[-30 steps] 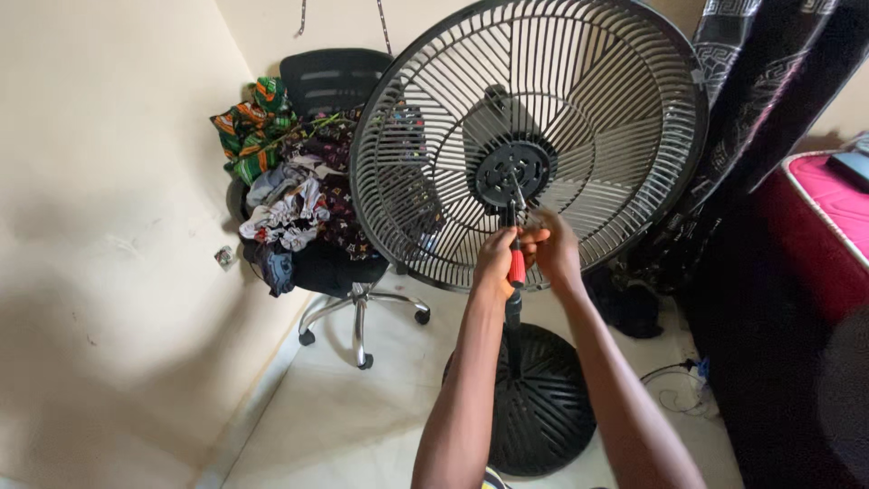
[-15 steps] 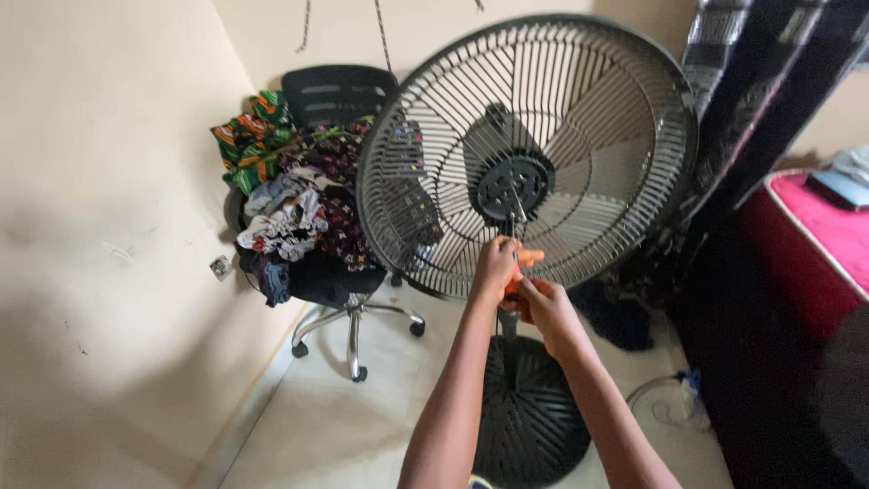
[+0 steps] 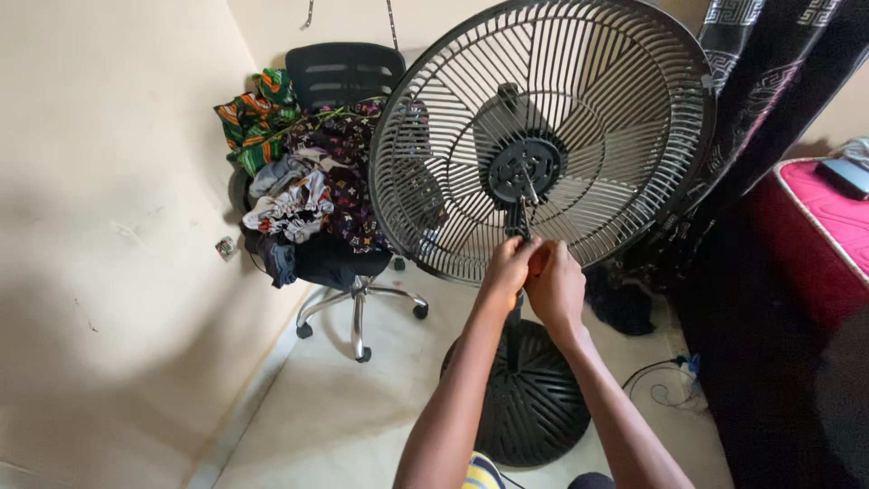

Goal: The person uses a screwdriver to loosen and remove the central nut securing the fan blade and front grill. They detach the front grill and blade assembly, placing it on a nearby bed, then proceed to unscrew the rear motor housing cover.

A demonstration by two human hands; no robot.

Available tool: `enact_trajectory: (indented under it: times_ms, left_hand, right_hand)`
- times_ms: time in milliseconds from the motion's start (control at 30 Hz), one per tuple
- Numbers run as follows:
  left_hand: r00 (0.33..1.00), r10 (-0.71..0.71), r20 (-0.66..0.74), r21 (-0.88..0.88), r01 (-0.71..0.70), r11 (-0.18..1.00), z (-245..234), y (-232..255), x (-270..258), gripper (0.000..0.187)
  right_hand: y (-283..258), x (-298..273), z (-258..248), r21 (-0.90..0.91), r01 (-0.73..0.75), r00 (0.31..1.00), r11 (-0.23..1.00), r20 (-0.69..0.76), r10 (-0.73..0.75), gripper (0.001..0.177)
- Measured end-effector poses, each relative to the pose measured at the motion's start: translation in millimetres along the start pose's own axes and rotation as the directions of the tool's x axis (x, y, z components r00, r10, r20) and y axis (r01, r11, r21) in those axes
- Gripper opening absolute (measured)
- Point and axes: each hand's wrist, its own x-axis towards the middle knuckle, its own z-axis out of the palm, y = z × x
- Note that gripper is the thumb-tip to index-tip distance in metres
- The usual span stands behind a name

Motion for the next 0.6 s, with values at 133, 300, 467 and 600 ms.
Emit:
enact_trajectory:
  times_ms: [133, 300, 467, 600]
  left_hand:
    - [0.995, 0.081, -0.05, 0.03, -0.08, 0.996, 4.8, -12.0, 9.4, 0.026]
    - [0.981, -0.177, -0.082, -0.264, 0.15, 0.953, -6.8, -24.3, 20.9, 0.016]
    - [0.997, -0.034, -0.064, -0.502, -0.003, 0.865, -6.4, -31.6, 18.7, 0.02]
    - [0.985, -0.161, -0.057, -0.498, 0.112, 0.86, -10.6, -5.8, 7.8, 0.013]
  right_hand:
    - [26.4, -0.8, -0.3, 0.376, 0.122, 0.989, 0.919, 0.032, -0.145, 0.045]
    - [65.1, 29.4, -1.4, 0.708, -0.411, 0.911, 0.574, 0.303, 0.279, 0.026]
    - [64.1, 66.6, 22.4, 0.548, -0.065, 0.998, 0.834, 0.055, 0.041, 0.024]
    - [42.7, 95.5, 23.3, 0.046, 0.217, 0.974, 0.975, -0.078, -0.213, 0.022]
